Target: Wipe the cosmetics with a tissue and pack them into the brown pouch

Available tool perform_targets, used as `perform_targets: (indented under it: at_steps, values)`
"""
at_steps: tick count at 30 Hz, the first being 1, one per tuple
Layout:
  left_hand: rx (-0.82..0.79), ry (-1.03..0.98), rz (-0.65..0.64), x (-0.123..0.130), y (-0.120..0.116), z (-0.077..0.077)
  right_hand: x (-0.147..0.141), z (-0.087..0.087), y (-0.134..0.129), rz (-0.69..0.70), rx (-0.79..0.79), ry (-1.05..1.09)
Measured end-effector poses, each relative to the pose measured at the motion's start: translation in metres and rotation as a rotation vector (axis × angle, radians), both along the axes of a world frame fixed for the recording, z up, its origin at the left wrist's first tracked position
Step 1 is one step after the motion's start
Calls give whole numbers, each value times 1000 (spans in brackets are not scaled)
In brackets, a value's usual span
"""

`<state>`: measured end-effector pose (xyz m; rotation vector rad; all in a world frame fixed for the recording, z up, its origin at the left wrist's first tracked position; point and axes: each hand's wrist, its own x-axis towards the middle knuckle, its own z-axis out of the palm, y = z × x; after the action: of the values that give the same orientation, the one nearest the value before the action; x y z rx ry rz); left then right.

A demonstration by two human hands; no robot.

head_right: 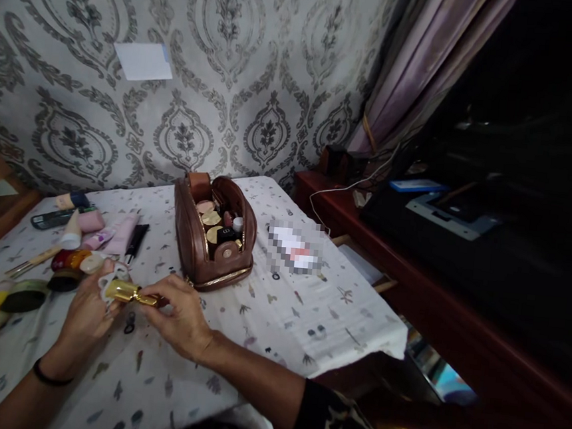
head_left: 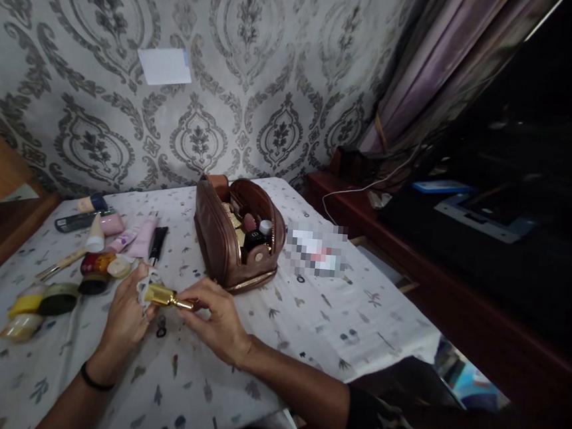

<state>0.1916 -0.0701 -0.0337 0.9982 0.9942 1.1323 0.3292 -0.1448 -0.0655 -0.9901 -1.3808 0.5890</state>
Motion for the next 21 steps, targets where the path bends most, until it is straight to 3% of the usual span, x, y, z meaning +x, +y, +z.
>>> perform_targets:
  at_steps: [7,15,17,21]
  values:
    - [185,106,17,-1,1,-10,5,-3,1,-37,-23,-69]
    - [648,594,-18,-8,-3,-8,5,3,-3,-47,-204,0]
    - [750,658,-79,-10,-4,-10,5,6,-4,-14,-249,22]
    - [963,742,-329,-12,-5,-18,6,12,-5,40,-278,26]
